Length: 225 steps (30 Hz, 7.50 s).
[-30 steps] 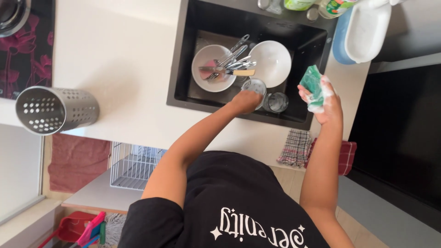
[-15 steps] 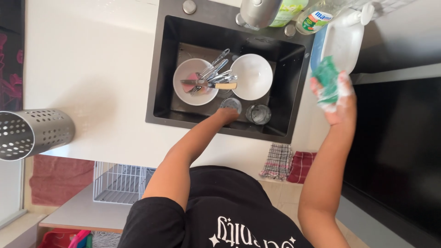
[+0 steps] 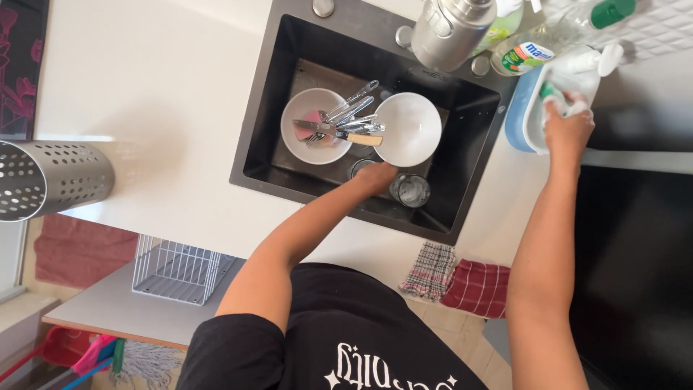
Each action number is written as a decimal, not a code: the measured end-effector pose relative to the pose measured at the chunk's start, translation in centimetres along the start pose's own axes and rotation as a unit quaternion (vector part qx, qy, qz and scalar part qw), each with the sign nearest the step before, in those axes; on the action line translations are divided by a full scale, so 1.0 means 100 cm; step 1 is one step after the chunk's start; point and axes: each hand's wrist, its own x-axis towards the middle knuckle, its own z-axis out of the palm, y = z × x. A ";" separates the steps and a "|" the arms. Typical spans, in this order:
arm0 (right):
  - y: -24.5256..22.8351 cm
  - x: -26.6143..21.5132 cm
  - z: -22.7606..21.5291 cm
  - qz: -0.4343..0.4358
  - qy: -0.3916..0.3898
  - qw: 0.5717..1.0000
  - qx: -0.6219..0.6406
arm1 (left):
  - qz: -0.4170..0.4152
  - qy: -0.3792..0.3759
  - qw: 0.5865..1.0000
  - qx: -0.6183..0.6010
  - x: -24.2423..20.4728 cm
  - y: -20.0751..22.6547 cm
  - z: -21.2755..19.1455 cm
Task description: The person is washing dishes in the kitchen sink.
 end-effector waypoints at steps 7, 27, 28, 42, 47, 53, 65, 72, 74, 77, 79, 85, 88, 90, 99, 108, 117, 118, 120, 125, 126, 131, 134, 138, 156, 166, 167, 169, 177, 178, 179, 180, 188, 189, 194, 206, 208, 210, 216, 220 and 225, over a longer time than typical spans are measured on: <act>-0.008 -0.009 0.011 0.020 0.016 0.969 -0.247 | 0.014 0.227 0.953 0.200 0.060 0.010 0.019; 0.027 0.006 0.008 0.030 0.078 0.989 -0.119 | -0.008 0.189 0.982 0.001 0.058 0.019 -0.033; 0.046 0.015 0.004 0.018 0.095 0.990 -0.100 | -0.039 0.181 0.981 -0.062 0.048 0.025 -0.047; -0.077 -0.141 0.086 -0.024 -0.042 0.983 0.177 | 0.045 0.226 0.563 -0.794 -0.012 0.034 -0.083; -0.118 -0.191 0.141 -0.273 -0.005 0.957 -0.095 | 0.116 0.258 0.466 -0.838 -0.048 0.038 -0.093; -0.140 -0.149 0.161 -0.321 -0.022 0.937 -0.139 | 0.107 0.274 0.510 -0.808 -0.111 0.046 -0.102; -0.155 -0.156 0.182 -0.423 0.039 0.873 -0.238 | 0.164 0.301 0.532 -0.774 -0.186 0.022 -0.125; -0.251 -0.199 0.137 -0.407 -0.135 0.896 -0.113 | 0.156 0.311 0.516 -0.782 -0.169 -0.010 -0.109; -0.224 -0.177 0.142 -0.375 -0.173 0.909 -0.060 | 0.174 0.308 0.511 -0.784 -0.190 -0.001 -0.123; -0.187 -0.169 0.150 -0.194 -0.205 0.947 0.152 | 0.173 0.281 0.477 -0.815 -0.221 0.020 -0.156; -0.172 -0.177 0.150 0.019 -0.155 0.882 0.444 | 0.193 0.292 0.385 -0.854 -0.227 0.028 -0.167; -0.148 -0.281 0.225 -0.047 0.162 0.949 0.267 | 0.209 0.315 0.300 -0.876 -0.198 0.048 -0.163; -0.170 -0.300 0.226 -0.180 0.174 0.960 0.126 | 0.182 0.333 0.327 -0.866 -0.201 0.047 -0.158; -0.187 -0.309 0.217 -0.274 0.176 0.945 0.015 | 0.203 0.337 0.346 -0.852 -0.193 0.038 -0.145; -0.215 -0.227 0.173 -0.338 0.017 0.941 -0.024 | 0.158 0.334 0.462 -0.806 -0.215 0.028 -0.128; -0.132 -0.190 0.169 0.203 -0.291 0.809 0.469 | 0.165 0.315 0.454 -0.817 -0.233 0.021 -0.139; -0.132 -0.225 0.140 0.041 -0.329 0.729 0.599 | 0.034 0.435 0.384 -0.814 -0.193 0.017 -0.179; -0.151 -0.232 0.128 0.012 -0.320 0.776 0.544 | 0.005 0.380 0.307 -0.872 -0.189 0.016 -0.183; -0.141 -0.220 0.108 -0.019 -0.339 0.797 0.500 | 0.061 0.309 0.337 -0.887 -0.181 0.005 -0.176; -0.140 -0.223 0.067 -0.121 -0.411 0.848 0.312 | 0.063 0.086 0.449 -0.887 -0.230 0.008 -0.199; -0.169 -0.235 0.056 -0.191 -0.412 0.882 0.128 | 0.064 0.046 0.450 -0.890 -0.222 -0.004 -0.193; -0.232 -0.280 0.037 -0.462 -0.326 0.805 -0.180 | 0.081 -0.026 0.635 -0.768 -0.212 -0.044 -0.171; -0.235 -0.283 0.037 -0.527 -0.285 0.767 -0.230 | 0.074 -0.068 0.650 -0.754 -0.207 -0.053 -0.164; -0.212 -0.263 0.046 -0.531 -0.375 0.674 -0.351 | 0.030 0.031 0.647 -0.762 -0.181 -0.049 -0.142; -0.161 -0.239 0.167 -0.262 -0.393 0.836 -0.277 | 0.161 0.213 0.632 -0.727 -0.184 -0.048 -0.145; -0.220 -0.273 0.179 -0.294 -0.344 0.724 -0.520 | 0.169 0.170 0.460 -0.855 -0.163 -0.029 -0.122; -0.197 -0.263 0.198 -0.295 -0.345 0.724 -0.520 | 0.168 0.171 0.460 -0.855 -0.142 -0.034 -0.106; -0.149 -0.244 0.234 -0.362 -0.267 0.851 -0.272 | 0.181 0.200 0.412 -0.870 -0.100 -0.042 -0.071; -0.166 -0.248 0.192 -0.068 -0.236 0.969 -0.012 | 0.135 0.277 0.526 -0.793 -0.172 0.010 -0.146; -0.148 -0.248 0.182 -0.093 -0.325 0.933 -0.121 | 0.129 0.285 0.554 -0.771 -0.202 0.017 -0.172; -0.157 -0.252 0.167 -0.094 -0.324 0.933 -0.122 | 0.130 0.286 0.554 -0.771 -0.207 0.011 -0.175; -0.166 -0.256 0.151 -0.150 -0.361 0.879 -0.272 | 0.152 0.324 0.668 -0.652 -0.213 0.005 -0.179; -0.091 -0.169 0.134 -0.521 -0.135 0.652 -0.534 | 0.052 0.190 0.907 -0.372 -0.222 0.028 -0.214; -0.097 -0.165 0.131 -0.612 -0.068 0.625 -0.479 | 0.047 0.182 0.917 -0.353 -0.212 0.024 -0.212; -0.128 -0.204 0.125 -0.574 -0.085 0.657 -0.482 | -0.009 0.232 0.874 -0.426 -0.205 0.015 -0.215; -0.146 -0.232 0.135 -0.286 -0.388 0.747 -0.458 | -0.050 0.275 0.743 -0.608 -0.132 0.004 -0.110; -0.109 -0.215 0.161 -0.179 -0.355 0.854 -0.335 | -0.069 0.196 0.694 -0.690 -0.161 0.035 -0.136; -0.037 -0.196 0.189 -0.266 -0.375 0.838 -0.293 | -0.072 0.214 0.705 -0.672 -0.146 0.020 -0.131; -0.085 -0.228 0.129 -0.276 -0.522 0.778 -0.216 | -0.004 0.254 0.783 -0.568 -0.153 -0.016 -0.130; -0.102 -0.211 0.106 -0.600 -0.145 0.587 -0.524 | -0.024 0.196 0.825 -0.529 -0.159 -0.010 -0.145; -0.105 -0.203 0.100 -0.488 -0.122 0.705 -0.500 | -0.084 0.170 0.764 -0.617 -0.174 0.000 -0.171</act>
